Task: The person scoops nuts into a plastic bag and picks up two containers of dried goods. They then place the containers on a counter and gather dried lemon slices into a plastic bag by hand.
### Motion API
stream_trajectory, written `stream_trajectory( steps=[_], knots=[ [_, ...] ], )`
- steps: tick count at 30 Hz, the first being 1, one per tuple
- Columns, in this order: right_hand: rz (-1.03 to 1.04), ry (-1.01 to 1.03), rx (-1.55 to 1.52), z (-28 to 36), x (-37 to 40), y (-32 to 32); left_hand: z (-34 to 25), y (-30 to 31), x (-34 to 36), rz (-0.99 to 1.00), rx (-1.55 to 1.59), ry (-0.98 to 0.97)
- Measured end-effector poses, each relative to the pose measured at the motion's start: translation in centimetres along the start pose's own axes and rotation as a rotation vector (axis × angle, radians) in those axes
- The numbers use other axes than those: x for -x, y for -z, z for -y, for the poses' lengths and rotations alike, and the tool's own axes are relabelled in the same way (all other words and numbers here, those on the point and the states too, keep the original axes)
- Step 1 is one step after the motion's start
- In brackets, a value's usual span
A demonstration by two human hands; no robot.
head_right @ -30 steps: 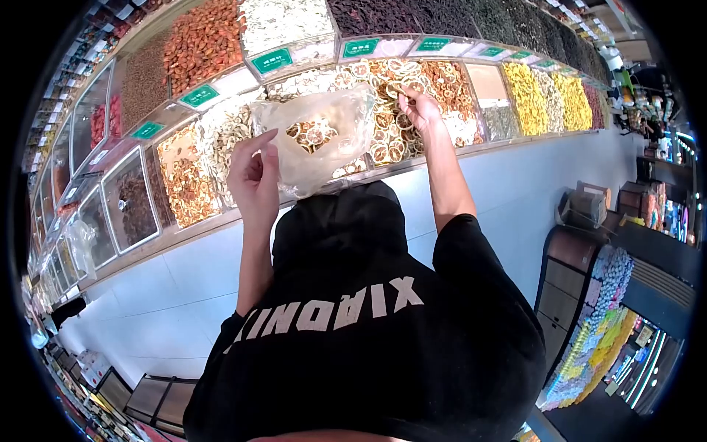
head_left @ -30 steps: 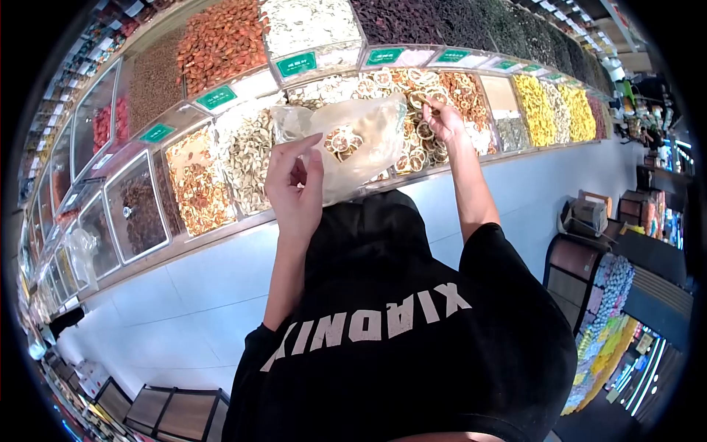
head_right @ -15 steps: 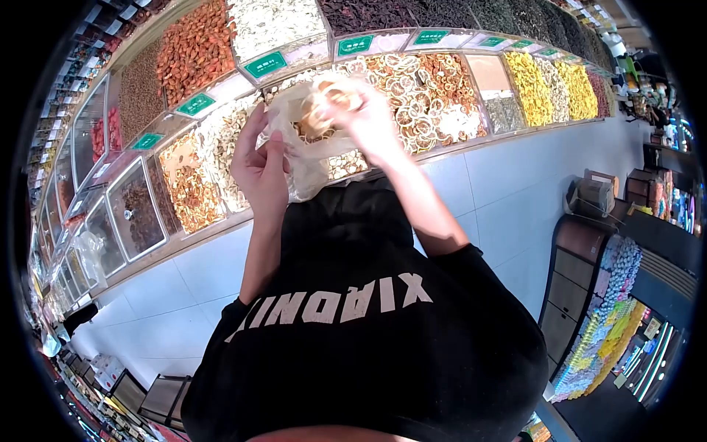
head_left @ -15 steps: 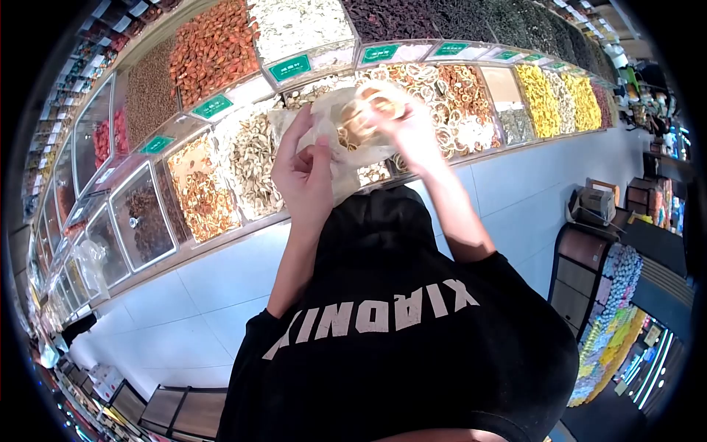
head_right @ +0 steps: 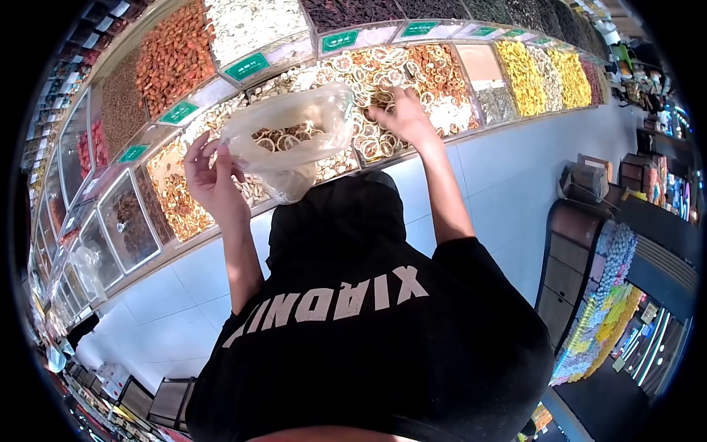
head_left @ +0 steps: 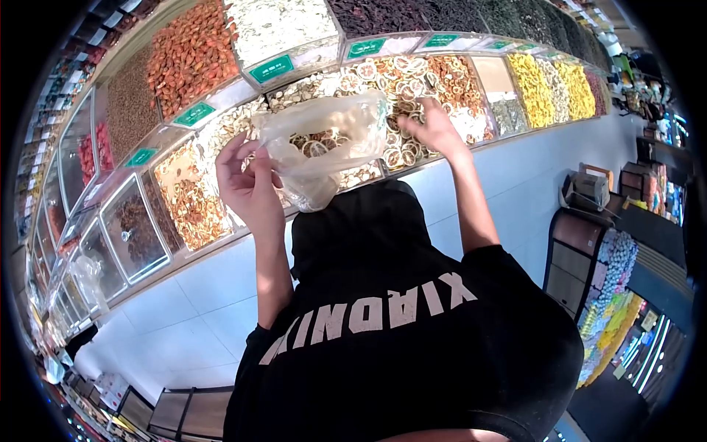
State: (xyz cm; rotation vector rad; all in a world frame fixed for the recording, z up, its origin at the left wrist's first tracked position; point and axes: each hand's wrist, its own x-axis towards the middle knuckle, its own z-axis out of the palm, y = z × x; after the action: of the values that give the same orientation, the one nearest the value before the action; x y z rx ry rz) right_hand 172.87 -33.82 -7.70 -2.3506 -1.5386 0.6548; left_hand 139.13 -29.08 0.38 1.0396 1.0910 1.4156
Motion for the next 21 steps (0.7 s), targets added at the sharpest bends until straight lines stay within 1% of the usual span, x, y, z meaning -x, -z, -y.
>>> stream_trajectory(
  steps=[1,2,4,5,8,9,12,13,17,18,19,21],
  knots=[
    [0.194,-0.197,0.239,-0.8,0.1,-0.7,0.1,-0.1,-0.2,0.041,-0.016,-0.036],
    [0.252,-0.214,0.395,-2.1,0.1,-2.4,0.1,-0.2,-0.2,0.104,-0.017,-0.063],
    [0.211,-0.16,0.335,-2.9,0.7,-4.3,0.0,-0.4,-0.4,0.222,-0.02,-0.119],
    [0.123,-0.123,0.347,-3.0,0.9,-5.2,0.1,0.0,-0.6,0.32,-0.119,-0.157],
    [0.035,-0.087,0.24,-3.8,-0.1,-6.0,-0.2,-0.6,-0.6,0.434,-0.285,-0.155],
    [0.029,-0.087,0.227,-4.0,-0.2,-6.1,0.4,-0.7,-0.1,0.399,-0.291,-0.058],
    [-0.01,-0.072,0.197,-5.0,-0.8,-6.3,0.7,-1.5,0.4,0.487,-0.279,-0.02],
    [-0.031,-0.056,0.188,-5.6,-1.1,-6.6,1.0,-1.7,0.6,0.495,-0.263,-0.045],
    [-0.139,-0.023,0.121,-5.6,-1.1,-7.4,0.5,-2.5,1.2,0.48,-0.299,-0.039],
    [-0.161,-0.005,0.093,-5.9,-1.2,-7.8,0.5,-2.5,1.2,0.479,-0.294,-0.033],
    [-0.253,0.042,0.025,-6.2,-1.3,-8.4,0.5,-2.4,1.2,0.476,-0.29,-0.027],
    [-0.293,0.085,-0.025,-6.8,-2.1,-8.6,0.5,-2.1,1.2,0.465,-0.291,-0.017]
  ],
)
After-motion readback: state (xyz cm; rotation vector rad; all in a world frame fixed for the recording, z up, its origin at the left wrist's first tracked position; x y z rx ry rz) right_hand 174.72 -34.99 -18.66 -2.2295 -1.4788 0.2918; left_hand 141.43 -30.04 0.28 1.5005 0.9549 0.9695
